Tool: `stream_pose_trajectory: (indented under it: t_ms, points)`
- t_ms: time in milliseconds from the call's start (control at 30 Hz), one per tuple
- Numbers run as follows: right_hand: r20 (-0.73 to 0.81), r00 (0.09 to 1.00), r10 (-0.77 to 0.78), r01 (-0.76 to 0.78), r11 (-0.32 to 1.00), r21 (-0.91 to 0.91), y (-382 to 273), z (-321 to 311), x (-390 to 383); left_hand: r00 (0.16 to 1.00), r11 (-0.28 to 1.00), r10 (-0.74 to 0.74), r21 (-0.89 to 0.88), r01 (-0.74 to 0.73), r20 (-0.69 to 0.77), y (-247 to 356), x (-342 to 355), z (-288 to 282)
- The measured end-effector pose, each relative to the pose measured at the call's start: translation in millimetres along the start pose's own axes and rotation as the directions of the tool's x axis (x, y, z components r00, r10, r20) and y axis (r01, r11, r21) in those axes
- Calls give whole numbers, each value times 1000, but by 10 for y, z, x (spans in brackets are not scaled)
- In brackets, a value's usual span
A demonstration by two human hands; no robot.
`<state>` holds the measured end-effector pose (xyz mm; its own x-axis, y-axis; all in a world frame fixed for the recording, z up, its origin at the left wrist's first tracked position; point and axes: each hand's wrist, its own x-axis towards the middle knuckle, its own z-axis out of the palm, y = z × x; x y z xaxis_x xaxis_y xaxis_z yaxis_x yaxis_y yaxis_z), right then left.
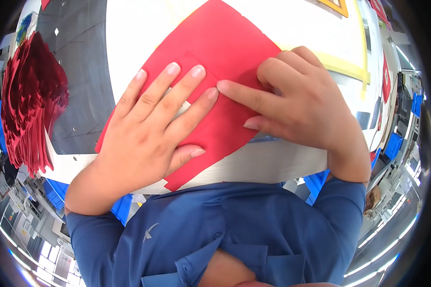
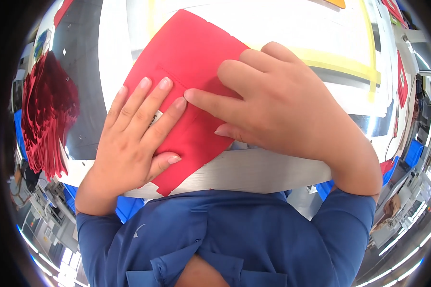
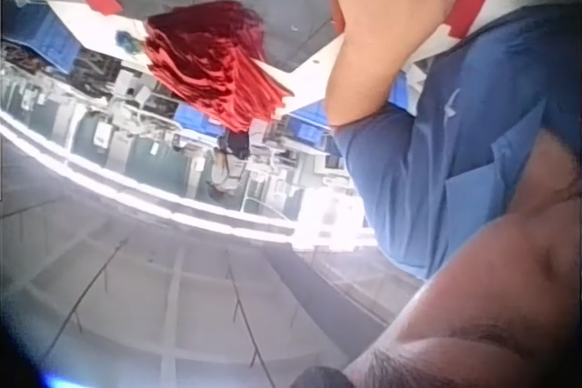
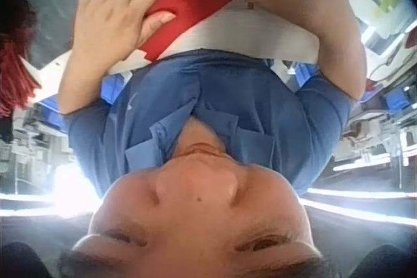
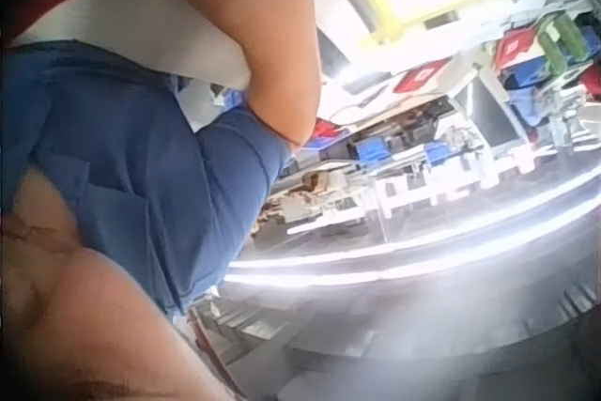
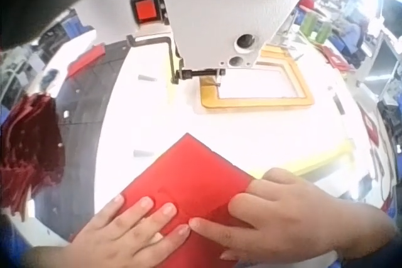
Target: Sewing brand labels onto red fabric or leather components using an industrial sewing machine.
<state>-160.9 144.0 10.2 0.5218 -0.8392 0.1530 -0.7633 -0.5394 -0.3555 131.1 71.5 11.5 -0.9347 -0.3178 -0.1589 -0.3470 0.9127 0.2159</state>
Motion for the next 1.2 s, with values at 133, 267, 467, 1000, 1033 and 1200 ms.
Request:
stream_pose_trajectory:
  t_ms: [133, 267, 467, 1000, 1033, 1200]
  points:
    - [49, 997, -57, 55, 997, 45, 26, -68, -28, 1000, 1000, -19, -18, 19, 7, 0, 0, -7]
    - [17, 985, -170, 167, 981, 100, 86, -33, -82, 1000, 1000, -11, -9, 11, 13, 5, 8, -18]
    - [-49, 996, -71, 74, 995, 73, 59, -6, -9, 1000, 1000, -2, -5, 3, 28, 2, 9, -29]
    - [177, 943, -283, 220, 925, 311, -178, -69, -144, 938, 964, -250, -152, 218, -240, -633, -193, -204]
    - [205, 930, -304, 231, 919, 319, -192, -86, -144, 913, 930, -332, -242, 275, -237, -642, -190, -183]
    - [18, 969, -247, 243, 964, 110, -137, -101, -109, 856, 911, -373, -316, 265, -357, -613, -116, -58]
